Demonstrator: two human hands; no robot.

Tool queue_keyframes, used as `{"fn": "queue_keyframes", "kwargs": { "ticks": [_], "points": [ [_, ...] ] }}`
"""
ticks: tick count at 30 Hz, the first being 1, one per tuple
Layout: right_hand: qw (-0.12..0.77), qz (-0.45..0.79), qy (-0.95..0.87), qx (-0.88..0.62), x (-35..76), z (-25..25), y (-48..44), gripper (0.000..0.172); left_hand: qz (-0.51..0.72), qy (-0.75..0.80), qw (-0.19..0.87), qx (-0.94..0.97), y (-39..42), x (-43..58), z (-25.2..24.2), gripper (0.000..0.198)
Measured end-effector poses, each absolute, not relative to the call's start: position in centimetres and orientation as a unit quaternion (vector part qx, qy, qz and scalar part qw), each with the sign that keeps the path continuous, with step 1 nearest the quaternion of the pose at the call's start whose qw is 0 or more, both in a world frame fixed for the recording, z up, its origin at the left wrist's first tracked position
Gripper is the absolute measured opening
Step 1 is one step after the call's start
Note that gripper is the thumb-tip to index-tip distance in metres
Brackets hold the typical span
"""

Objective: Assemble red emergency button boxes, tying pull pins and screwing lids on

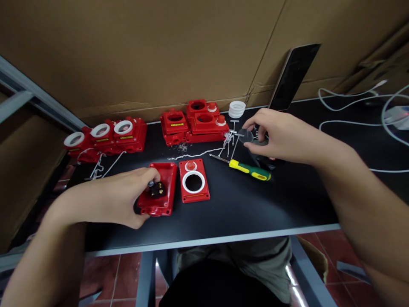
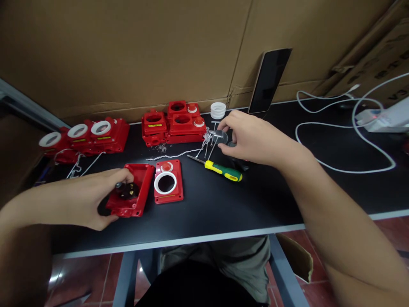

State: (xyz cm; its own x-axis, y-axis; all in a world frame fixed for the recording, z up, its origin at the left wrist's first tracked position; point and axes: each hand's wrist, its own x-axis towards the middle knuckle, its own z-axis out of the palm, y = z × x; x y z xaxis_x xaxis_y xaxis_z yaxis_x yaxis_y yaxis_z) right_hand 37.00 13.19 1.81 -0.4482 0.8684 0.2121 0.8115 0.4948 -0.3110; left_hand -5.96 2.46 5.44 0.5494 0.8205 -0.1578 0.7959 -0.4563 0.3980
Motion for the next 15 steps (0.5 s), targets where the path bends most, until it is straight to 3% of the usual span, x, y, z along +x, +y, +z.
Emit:
{"fn": "queue_keyframes", "kwargs": {
  "ticks": [1,7,13,15],
  "points": [
    [0.190,0.084,-0.849,-0.486,36.8,1.8,13.0,0.038,-0.020,0.459,0.241,0.855,2.5,-5.4,5.1,0.033],
    [0.291,0.112,-0.870,-0.381,35.6,1.5,12.7,0.034,0.026,0.434,0.270,0.859,2.7,-2.1,3.3,0.034],
    [0.314,0.222,-0.874,-0.297,33.5,1.0,10.7,0.040,0.083,0.425,0.289,0.854,2.8,-0.9,1.9,0.052],
    [0.326,0.246,-0.868,-0.280,32.3,0.6,9.4,0.041,0.108,0.421,0.296,0.851,2.8,-0.7,1.6,0.044]
  ]
}}
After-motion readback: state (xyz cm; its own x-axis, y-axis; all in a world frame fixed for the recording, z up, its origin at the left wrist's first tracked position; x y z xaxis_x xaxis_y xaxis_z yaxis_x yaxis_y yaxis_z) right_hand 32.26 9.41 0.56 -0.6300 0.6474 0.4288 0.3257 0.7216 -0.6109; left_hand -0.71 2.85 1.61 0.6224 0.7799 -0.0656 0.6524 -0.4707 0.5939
